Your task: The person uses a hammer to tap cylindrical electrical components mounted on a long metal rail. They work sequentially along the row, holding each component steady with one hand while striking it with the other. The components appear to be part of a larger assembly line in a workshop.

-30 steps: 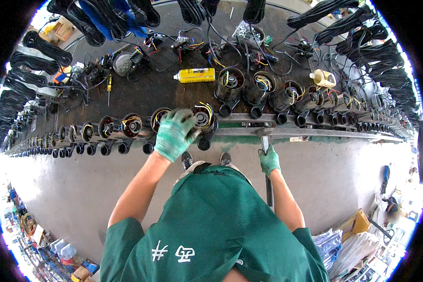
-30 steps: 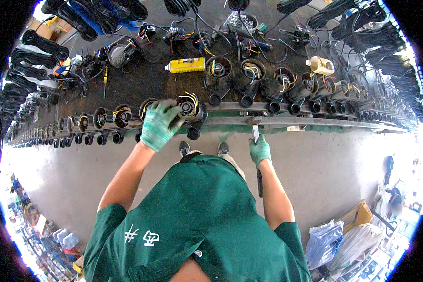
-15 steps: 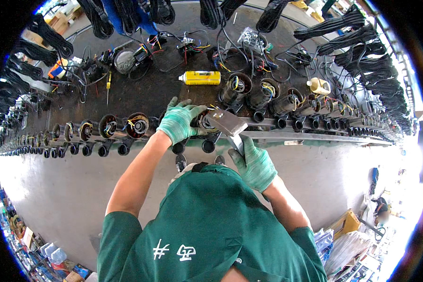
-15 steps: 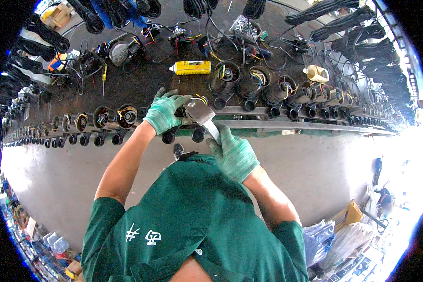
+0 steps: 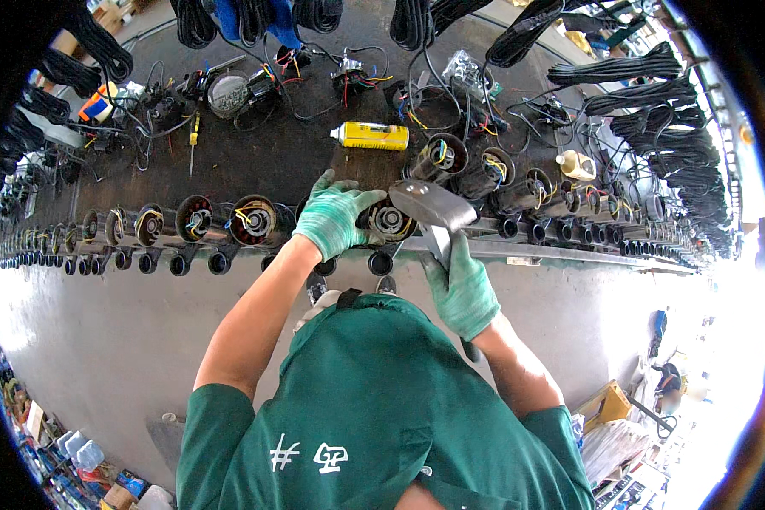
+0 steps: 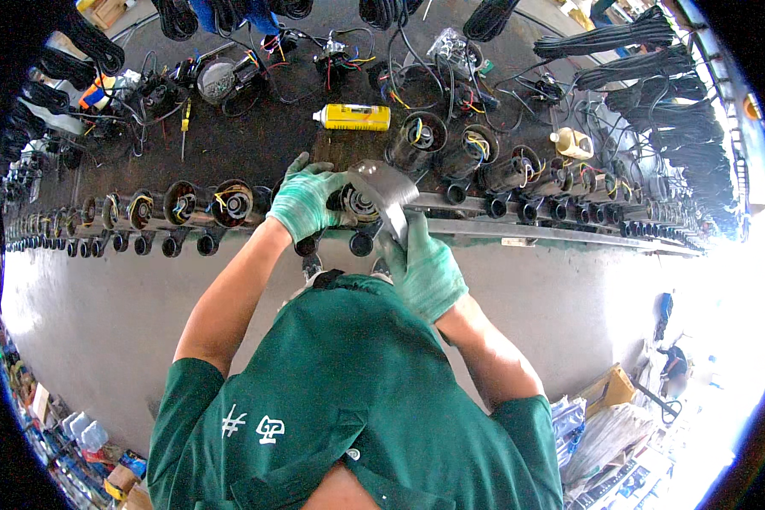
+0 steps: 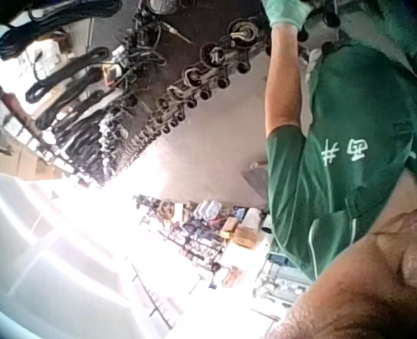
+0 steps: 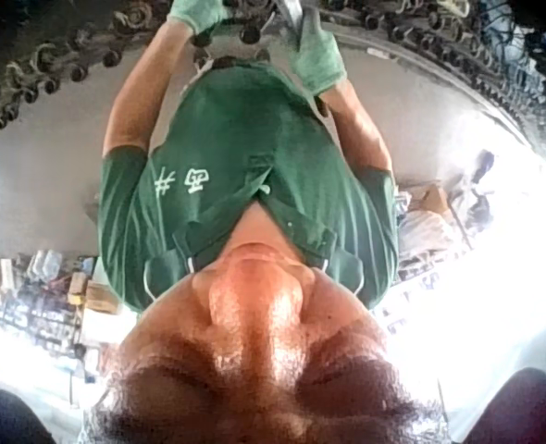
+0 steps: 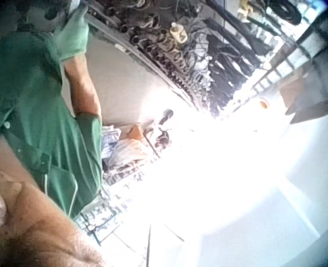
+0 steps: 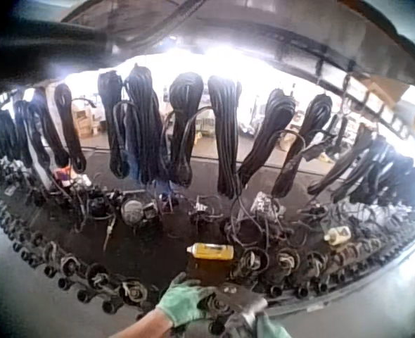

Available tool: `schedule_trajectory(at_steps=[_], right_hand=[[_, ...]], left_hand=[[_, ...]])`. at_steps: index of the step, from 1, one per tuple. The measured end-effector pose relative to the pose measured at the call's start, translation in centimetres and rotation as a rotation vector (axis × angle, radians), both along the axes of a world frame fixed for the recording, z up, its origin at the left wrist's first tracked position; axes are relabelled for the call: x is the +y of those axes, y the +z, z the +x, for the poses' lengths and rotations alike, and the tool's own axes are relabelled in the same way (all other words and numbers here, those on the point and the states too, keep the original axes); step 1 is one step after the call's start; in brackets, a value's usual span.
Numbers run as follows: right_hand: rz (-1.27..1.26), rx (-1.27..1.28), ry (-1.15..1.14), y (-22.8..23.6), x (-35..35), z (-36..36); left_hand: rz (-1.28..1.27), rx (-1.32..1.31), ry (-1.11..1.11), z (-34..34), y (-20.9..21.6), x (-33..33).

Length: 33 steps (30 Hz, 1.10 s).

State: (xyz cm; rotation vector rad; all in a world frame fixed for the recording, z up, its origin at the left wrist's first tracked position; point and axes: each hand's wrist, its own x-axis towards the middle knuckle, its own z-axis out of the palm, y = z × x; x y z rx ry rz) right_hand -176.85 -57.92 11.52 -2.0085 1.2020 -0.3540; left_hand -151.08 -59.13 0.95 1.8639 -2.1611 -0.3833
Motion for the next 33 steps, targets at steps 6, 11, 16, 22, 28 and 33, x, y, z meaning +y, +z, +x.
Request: schedule_trajectory(at_steps=[6, 11, 16, 22, 28, 33], right_hand=[[0.151, 0.356, 0.024, -6.4, -2.6, -0.7], [0.111, 0.159, -0.021, -0.4, -1.4, -0.5], [0.163, 0.234, -0.003, -3.2, -1.0, 0.4], [0.128, 0.195, 0.045, -4.1, -1.5, 0.3], [0.138, -0.002, -0.174, -1.4, -0.2, 1.1], [0.185, 0.353, -0.055, -7.2, -2.5, 0.2]], left_hand=[[0.019, 0.013, -0.007, -0.5, 0.9, -0.2], [0.053, 0.023, -0.026, -0.2, 0.5, -0.3], [0.011, 0.024, -0.021, -0.1, 0.8, -0.2], [0.000, 0.043, -0.010, -0.3, 0.4, -0.1], [0.007, 0.014, 0.000, 0.4, 0.0, 0.1], [0.009, 0.062, -0.025, 0.4, 0.2, -0.3]])
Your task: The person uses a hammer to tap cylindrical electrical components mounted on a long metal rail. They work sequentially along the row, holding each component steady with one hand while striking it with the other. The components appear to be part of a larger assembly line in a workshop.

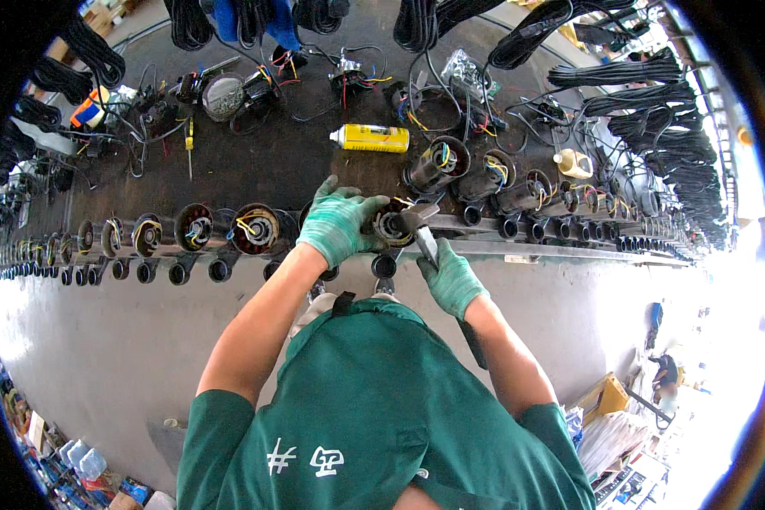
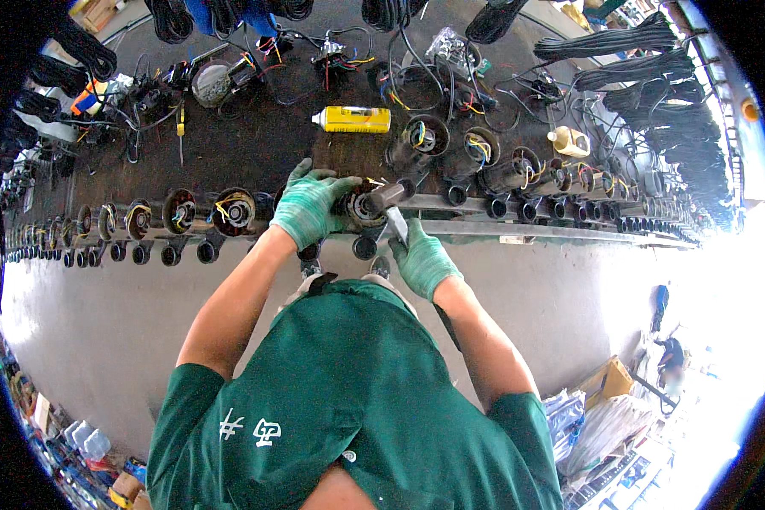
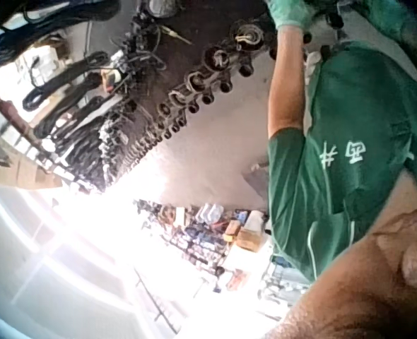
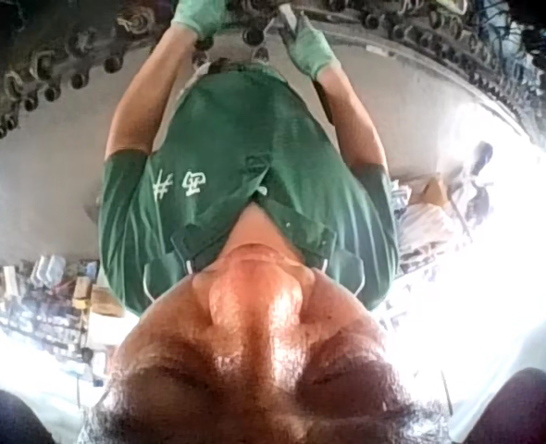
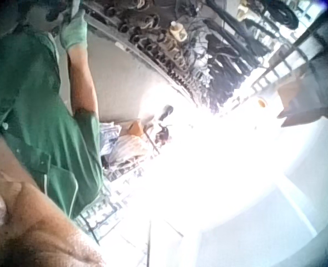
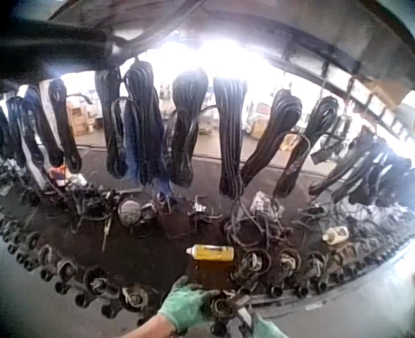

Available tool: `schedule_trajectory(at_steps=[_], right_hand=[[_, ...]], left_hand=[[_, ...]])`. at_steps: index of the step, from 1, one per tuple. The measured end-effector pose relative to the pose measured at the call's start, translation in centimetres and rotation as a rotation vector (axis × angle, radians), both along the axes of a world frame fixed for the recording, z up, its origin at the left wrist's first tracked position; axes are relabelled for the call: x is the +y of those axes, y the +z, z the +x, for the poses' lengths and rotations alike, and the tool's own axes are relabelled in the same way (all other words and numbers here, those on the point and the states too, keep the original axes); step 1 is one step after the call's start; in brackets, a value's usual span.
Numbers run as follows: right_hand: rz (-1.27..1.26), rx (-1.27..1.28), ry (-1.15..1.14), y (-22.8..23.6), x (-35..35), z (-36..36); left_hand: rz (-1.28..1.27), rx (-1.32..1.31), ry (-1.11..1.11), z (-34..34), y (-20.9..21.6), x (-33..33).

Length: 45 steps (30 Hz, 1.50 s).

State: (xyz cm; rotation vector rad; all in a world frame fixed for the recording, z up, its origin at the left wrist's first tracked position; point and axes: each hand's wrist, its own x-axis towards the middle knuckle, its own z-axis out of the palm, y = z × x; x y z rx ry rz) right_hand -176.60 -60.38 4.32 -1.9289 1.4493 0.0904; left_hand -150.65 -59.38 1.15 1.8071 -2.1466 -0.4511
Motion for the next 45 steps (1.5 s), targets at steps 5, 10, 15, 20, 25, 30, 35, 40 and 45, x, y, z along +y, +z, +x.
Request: schedule_trajectory(at_steps=[5, 10, 15, 20, 25, 30, 35, 40, 45], right_hand=[[-0.013, -0.002, -0.019, -0.9, 1.0, -0.5], [-0.052, -0.147, -0.076, -0.3, 1.7, -1.4], [-0.194, -0.246, -0.222, 0.5, 1.9, -5.8], [-0.139, -0.095, -0.307, -4.7, -1.5, -16.4], [-0.072, 0.013, -0.385, -11.6, -3.6, -25.0], [-0.025, -0.017, -0.352, -15.5, -5.6, -29.2], [0.008, -0.198, -0.328, -17.2, -6.4, -31.2], [0.044, -0.196, -0.345, -18.8, -6.1, -31.5], [0.068, -0.179, -0.327, -18.9, -6.0, -31.5]], left_hand=[[-0.016, 0.014, -0.002, -0.5, 0.5, 0.1], [-0.020, 0.022, -0.028, -0.7, 0.3, -0.1], [-0.136, 0.037, -0.044, -1.2, 1.1, 0.1], [-0.520, 0.040, -0.110, -6.1, 2.4, 1.1], [-0.115, 0.053, -0.045, -17.2, 1.1, -0.7], [0.292, -0.163, 0.302, -21.3, -8.0, -5.1], [0.333, -0.235, 0.395, -20.9, -12.0, -8.2], [0.306, -0.186, 0.292, -23.3, -9.5, -5.2], [0.347, -0.115, 0.242, -24.2, -10.2, 0.7]])
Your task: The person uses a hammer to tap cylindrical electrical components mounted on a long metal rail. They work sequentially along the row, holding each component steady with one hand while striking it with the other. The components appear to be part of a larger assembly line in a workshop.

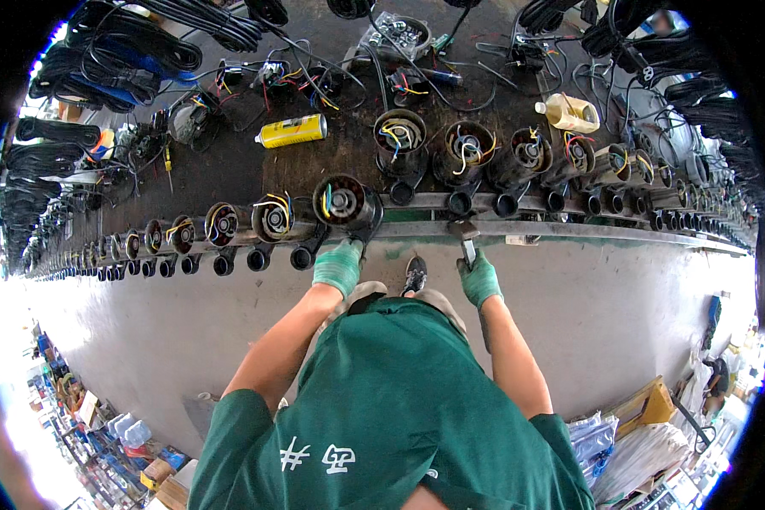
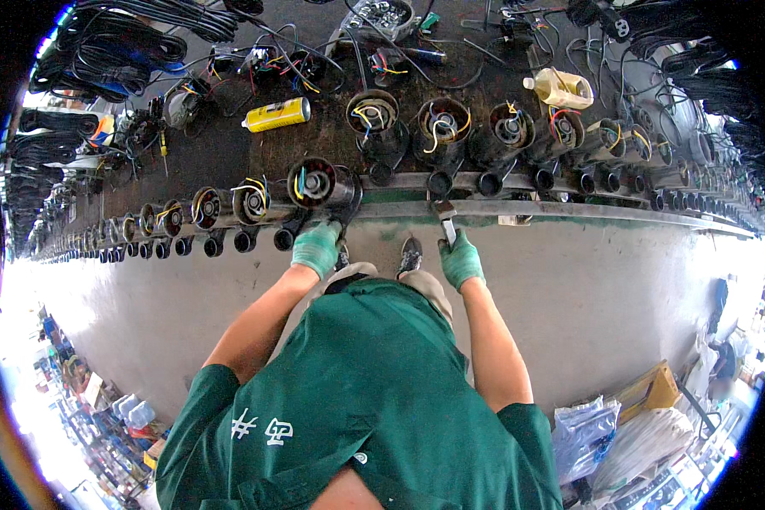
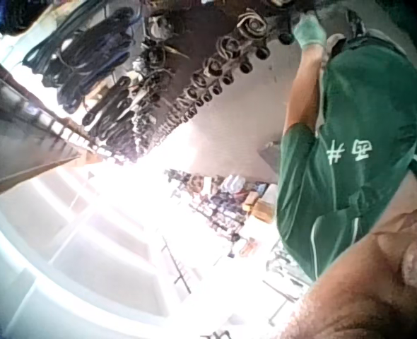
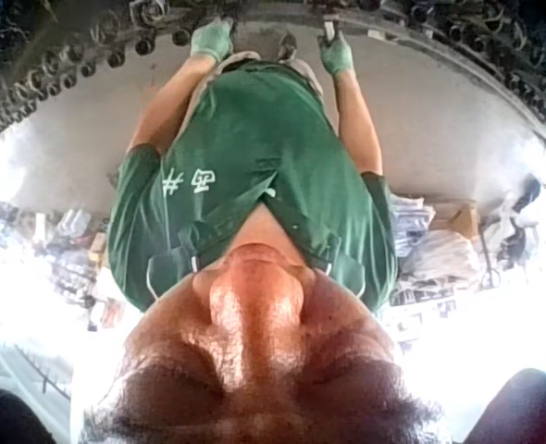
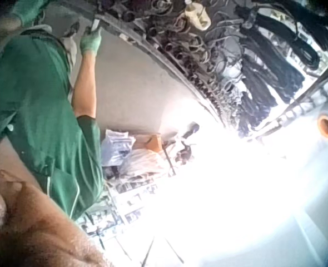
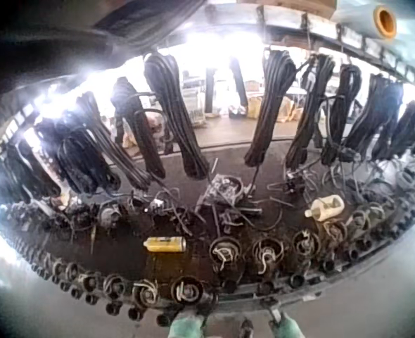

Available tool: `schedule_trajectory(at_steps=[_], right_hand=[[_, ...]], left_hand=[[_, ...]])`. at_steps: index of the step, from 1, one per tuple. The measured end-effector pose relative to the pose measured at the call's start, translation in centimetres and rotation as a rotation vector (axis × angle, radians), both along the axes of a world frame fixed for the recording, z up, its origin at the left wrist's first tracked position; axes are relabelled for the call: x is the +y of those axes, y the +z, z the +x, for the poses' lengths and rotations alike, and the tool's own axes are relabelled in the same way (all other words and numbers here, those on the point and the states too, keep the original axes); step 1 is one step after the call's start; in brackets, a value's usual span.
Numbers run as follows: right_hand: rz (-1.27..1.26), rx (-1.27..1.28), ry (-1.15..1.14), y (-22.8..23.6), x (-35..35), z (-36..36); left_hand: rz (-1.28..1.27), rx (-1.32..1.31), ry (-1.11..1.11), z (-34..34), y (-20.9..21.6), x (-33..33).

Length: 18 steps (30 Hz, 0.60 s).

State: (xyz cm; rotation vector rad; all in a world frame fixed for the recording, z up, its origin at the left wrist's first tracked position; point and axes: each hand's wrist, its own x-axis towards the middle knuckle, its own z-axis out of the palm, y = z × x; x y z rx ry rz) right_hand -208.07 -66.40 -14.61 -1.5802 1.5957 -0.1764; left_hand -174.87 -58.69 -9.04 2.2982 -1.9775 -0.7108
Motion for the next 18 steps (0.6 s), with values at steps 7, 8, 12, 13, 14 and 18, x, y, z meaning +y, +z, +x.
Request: schedule_trajectory(at_steps=[7, 8, 12, 13, 14, 18], right_hand=[[0.030, 0.042, -0.053, 1.5, -0.1, 1.0], [0.085, 0.043, -0.081, 1.2, -0.1, 1.0], [-0.022, 0.021, -0.094, 1.8, 0.7, 1.5], [0.049, 0.005, -0.105, 3.1, 0.6, 2.0], [0.121, -0.011, -0.113, 5.5, 0.5, 2.9], [0.154, -0.156, -0.091, 14.2, 1.3, 6.7]], left_hand=[[0.026, 0.062, -0.080, 0.7, -1.5, 1.3], [-0.033, 0.081, -0.090, 0.7, -0.5, 1.0], [-0.373, 0.126, -0.196, 1.8, 8.4, 0.6], [-0.486, 0.133, -0.241, 2.5, 9.8, 0.6], [-0.652, 0.074, -0.314, 3.3, 10.5, 0.4], [-0.555, -0.038, -0.208, 6.6, 11.3, -0.6]])
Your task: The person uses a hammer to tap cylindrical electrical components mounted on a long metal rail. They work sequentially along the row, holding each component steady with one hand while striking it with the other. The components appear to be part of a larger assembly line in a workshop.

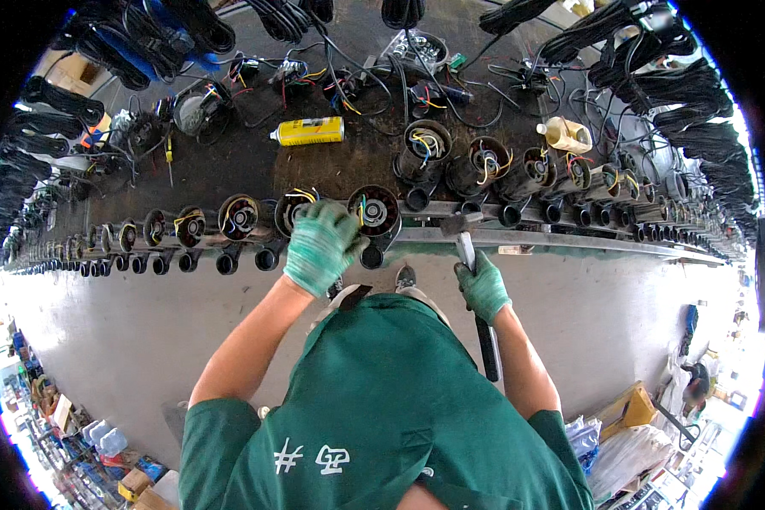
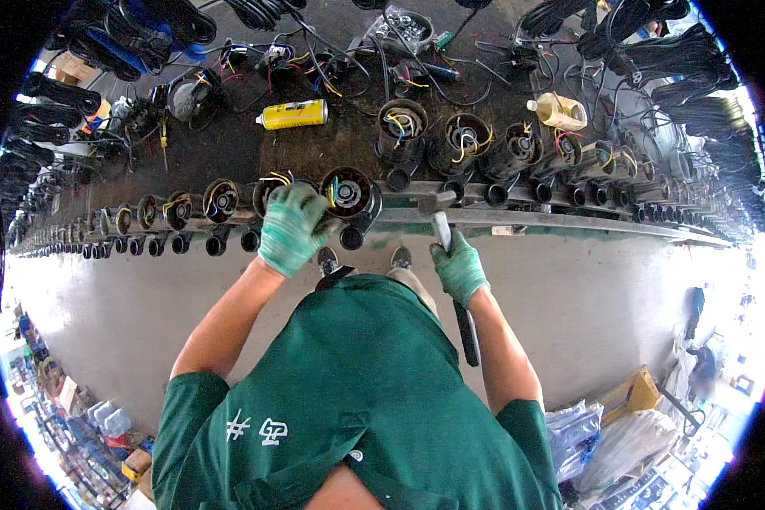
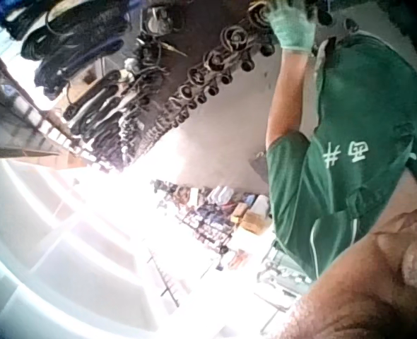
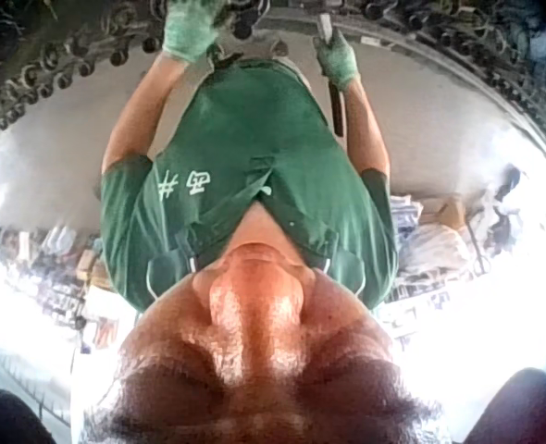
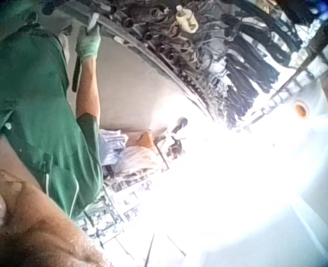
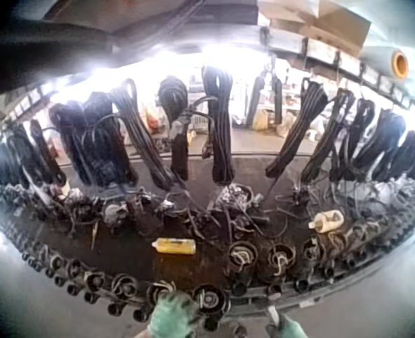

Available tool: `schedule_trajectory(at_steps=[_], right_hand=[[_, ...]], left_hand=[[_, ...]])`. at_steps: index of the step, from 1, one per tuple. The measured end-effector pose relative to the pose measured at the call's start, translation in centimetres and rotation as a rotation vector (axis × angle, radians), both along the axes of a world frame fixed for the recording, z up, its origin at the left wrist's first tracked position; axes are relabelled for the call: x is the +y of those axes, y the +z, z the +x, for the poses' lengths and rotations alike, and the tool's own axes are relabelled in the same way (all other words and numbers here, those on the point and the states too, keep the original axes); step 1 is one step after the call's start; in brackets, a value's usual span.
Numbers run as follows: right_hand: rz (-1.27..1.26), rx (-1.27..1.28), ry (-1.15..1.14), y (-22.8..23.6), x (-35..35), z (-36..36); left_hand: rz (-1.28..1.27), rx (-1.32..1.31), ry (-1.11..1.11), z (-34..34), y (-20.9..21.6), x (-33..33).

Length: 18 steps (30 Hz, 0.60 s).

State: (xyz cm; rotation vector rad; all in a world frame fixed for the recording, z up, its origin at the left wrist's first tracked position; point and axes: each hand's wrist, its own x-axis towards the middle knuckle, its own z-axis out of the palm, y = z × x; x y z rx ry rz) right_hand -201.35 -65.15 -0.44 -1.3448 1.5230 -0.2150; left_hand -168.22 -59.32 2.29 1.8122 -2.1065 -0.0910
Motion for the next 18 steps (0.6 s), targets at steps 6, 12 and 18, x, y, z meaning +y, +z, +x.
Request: schedule_trajectory(at_steps=[6, 12, 18], right_hand=[[-0.488, -0.105, 0.301, 9.3, 0.9, 6.6], [-0.430, -0.017, 0.316, 9.5, 2.1, 10.2], [-0.222, 0.321, 0.471, 7.3, 1.6, 11.8]], left_hand=[[0.143, 0.023, -0.038, 2.2, 1.3, -3.2], [0.112, 0.135, -0.163, 3.1, -1.5, -5.1], [0.011, 0.135, -0.159, 4.9, -3.3, -4.4]])
